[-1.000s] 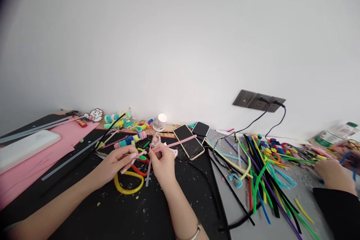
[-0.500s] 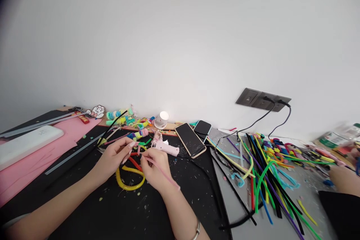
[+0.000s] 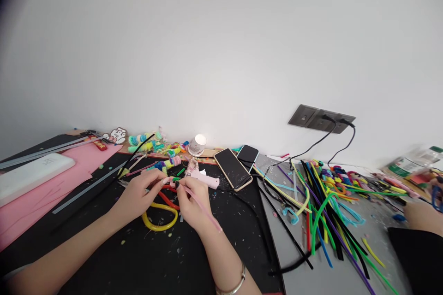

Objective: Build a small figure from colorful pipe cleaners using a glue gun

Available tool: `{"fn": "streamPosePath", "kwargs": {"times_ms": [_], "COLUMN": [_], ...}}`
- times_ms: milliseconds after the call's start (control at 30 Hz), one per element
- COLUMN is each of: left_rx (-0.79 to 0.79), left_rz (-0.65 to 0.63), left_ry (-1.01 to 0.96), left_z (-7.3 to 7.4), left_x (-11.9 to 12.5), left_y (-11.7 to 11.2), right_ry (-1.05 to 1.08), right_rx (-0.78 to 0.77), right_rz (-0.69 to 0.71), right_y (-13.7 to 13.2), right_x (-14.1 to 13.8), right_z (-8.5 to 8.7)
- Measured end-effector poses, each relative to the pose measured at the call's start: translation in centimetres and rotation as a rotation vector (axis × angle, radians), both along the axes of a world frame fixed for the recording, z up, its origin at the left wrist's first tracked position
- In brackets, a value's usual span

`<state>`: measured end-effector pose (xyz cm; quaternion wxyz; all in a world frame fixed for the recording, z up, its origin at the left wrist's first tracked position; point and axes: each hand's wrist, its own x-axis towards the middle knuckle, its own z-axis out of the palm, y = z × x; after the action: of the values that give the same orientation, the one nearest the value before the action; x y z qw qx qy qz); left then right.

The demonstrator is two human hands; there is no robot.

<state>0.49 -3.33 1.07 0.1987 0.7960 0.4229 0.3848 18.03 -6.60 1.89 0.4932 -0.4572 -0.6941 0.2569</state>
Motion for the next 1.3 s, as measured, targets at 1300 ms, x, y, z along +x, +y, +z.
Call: {"fn": "streamPosePath", "kwargs": {"times_ms": [1300], "left_rx": [-0.513], "left_rz": [-0.065], "left_ry": [-0.565], "left_z": [-0.2], "left_x": [0.3], "left_y": [-0.1], "right_ry": [-0.116], "right_rx": [0.053], "right_rz": [0.019], "right_y": [0.6], "right_x": [0.1], "right_z": [-0.3]}}
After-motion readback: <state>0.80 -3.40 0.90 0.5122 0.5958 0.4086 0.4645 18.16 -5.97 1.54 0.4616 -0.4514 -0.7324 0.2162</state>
